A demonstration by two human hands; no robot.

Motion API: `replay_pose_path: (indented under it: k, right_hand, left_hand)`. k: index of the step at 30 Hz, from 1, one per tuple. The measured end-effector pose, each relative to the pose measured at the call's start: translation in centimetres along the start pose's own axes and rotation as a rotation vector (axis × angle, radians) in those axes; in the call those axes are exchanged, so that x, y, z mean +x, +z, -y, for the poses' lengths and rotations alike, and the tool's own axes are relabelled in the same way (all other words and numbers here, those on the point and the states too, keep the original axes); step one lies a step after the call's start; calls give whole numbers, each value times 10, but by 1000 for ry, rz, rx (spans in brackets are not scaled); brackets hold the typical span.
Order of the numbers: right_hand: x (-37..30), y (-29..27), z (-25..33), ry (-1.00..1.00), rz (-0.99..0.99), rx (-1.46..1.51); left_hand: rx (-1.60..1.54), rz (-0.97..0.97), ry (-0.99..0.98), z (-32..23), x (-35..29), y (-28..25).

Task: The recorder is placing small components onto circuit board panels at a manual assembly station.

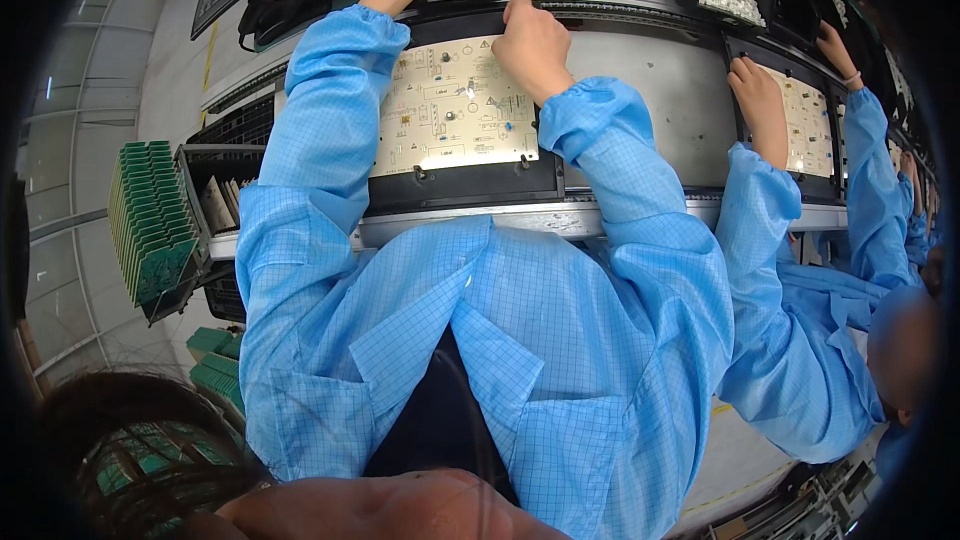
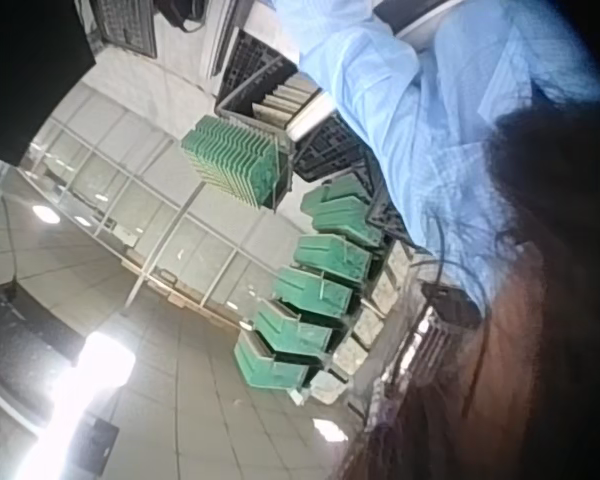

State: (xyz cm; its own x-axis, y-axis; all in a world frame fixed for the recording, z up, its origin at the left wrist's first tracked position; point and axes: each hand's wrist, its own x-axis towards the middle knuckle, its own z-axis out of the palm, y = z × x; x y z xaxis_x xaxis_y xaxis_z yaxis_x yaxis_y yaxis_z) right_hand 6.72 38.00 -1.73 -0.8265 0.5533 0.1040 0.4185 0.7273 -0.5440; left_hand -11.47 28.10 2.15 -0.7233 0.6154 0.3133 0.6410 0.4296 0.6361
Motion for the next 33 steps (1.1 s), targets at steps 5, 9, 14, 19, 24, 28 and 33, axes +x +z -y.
replay_pose_path:
  k: [5,9,14,19,24,28,33]
  right_hand:
    - [-18,-5,-7,-194,-82,78]
    - [-50,-16,-13,-337,195,83]
    - [-72,-4,-12,-449,126,1]
    - [-74,2,-21,-455,99,65]
    - [-64,-17,-30,-360,-17,360]
    - [-59,-21,-44,-194,-164,447]
    - [-57,-24,-47,-134,-235,483]
  left_hand:
    - [-26,13,163,-27,-32,-33]
    - [-23,395,-81,-24,-52,-24]
    - [-55,390,-56,-21,-75,6]
    - [-64,428,-1,-25,-80,29]
    - [-60,381,17,-24,-80,39]
    - [-48,405,-19,-29,-79,41]
    - [-17,411,-45,-33,-76,42]
